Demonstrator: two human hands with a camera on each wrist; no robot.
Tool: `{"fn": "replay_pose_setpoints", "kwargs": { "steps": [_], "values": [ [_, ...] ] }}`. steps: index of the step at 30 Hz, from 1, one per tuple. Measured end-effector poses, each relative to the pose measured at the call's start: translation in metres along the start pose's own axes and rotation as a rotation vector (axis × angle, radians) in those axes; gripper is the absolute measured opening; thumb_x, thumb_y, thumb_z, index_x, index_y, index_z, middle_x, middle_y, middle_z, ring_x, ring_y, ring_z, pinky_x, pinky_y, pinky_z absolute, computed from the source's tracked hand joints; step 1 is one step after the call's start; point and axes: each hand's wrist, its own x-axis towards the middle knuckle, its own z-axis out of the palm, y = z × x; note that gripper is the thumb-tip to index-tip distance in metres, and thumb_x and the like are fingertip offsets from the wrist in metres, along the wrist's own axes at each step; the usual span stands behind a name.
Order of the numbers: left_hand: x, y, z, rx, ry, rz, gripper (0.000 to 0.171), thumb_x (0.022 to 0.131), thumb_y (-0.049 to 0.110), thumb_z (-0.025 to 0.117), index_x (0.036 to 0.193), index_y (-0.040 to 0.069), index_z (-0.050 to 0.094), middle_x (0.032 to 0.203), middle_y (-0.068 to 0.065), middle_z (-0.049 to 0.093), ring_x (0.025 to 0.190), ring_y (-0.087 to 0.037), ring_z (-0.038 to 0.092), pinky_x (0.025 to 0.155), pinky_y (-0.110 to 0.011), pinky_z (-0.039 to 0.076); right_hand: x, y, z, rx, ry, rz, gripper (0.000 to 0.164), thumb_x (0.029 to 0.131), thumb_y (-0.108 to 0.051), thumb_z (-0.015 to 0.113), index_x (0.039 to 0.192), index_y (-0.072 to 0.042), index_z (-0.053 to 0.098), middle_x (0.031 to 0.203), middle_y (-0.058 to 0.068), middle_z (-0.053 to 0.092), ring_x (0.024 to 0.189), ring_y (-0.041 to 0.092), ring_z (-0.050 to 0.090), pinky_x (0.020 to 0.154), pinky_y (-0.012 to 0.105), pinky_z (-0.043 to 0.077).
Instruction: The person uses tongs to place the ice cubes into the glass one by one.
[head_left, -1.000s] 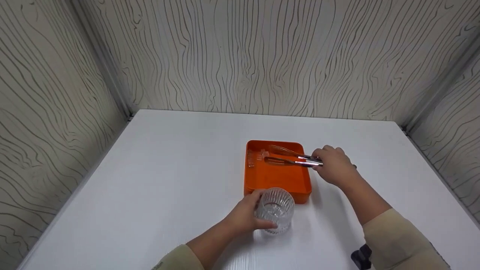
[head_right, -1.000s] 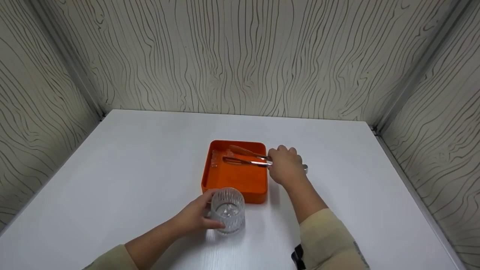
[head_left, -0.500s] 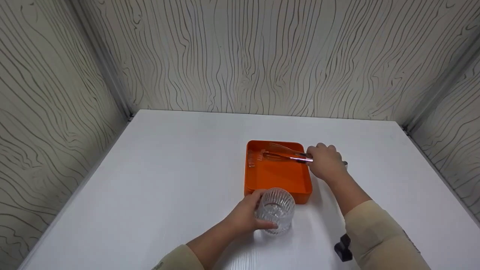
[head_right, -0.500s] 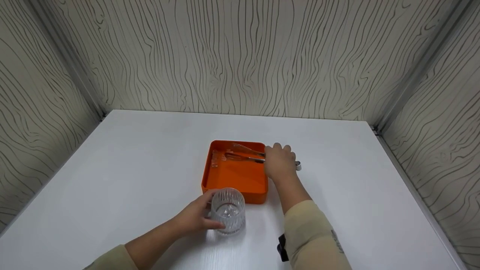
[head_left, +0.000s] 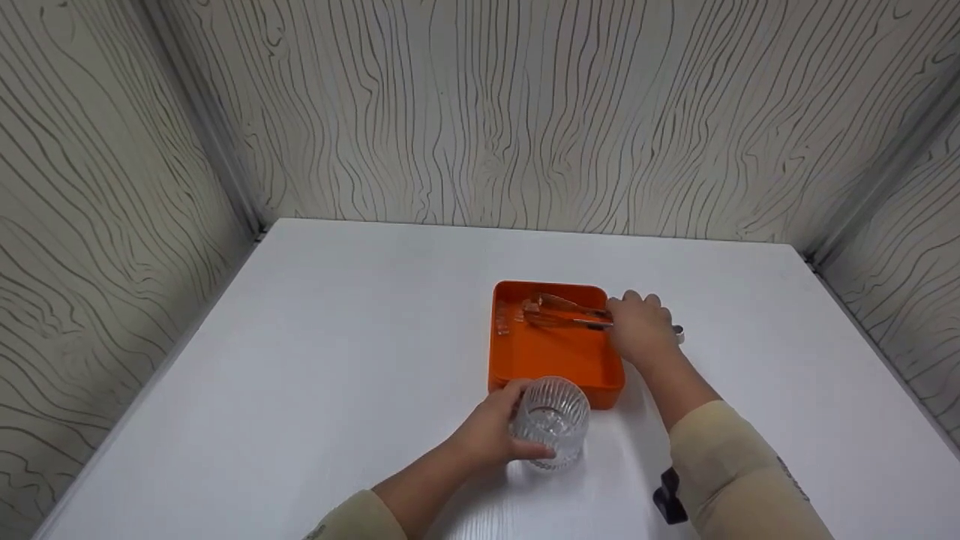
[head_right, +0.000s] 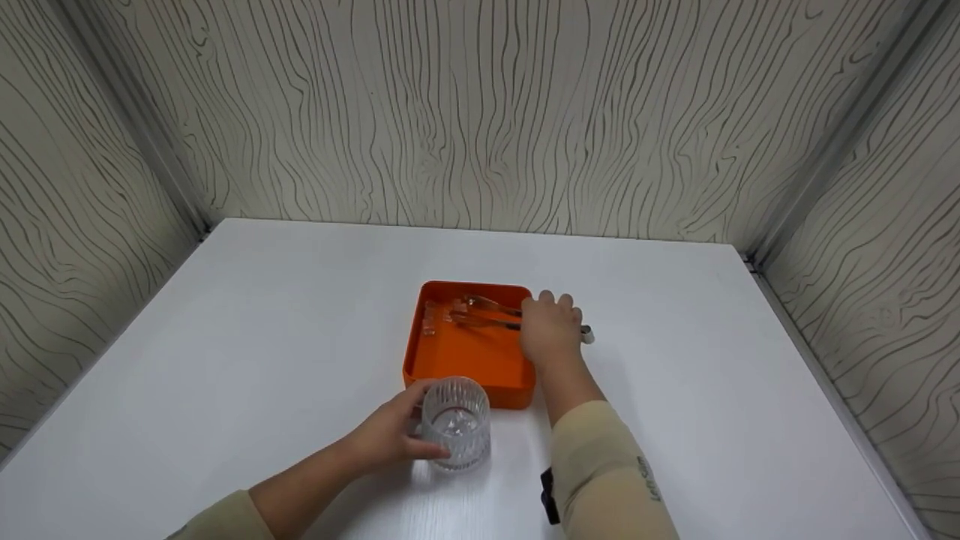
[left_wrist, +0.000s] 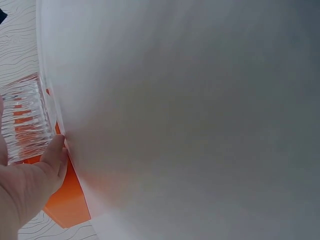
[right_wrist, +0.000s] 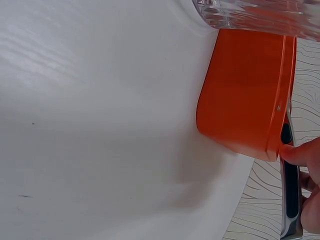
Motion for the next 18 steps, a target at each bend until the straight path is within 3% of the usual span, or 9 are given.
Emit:
{"fn": "replay_pose_setpoints", "kwargs": {
  "steps": [18],
  "values": [
    [-0.0012,-0.0014,0.0003,-0.009,0.008,0.011,0.075,0.06,0.039,0.082,0.122,0.038,0.041,0.118,0.016,0.05,0.113,-0.013,0.048,0.096,-0.043,0.042,0.0018,-0.0063,0.0047,0.06,-0.026,0.038,0.027,0.089,-0.011,0.055,0.116,-0.008,0.057,0.106,0.017,0.049,0.096,0.037,0.041,0.078,0.059,0.044]
  ]
}}
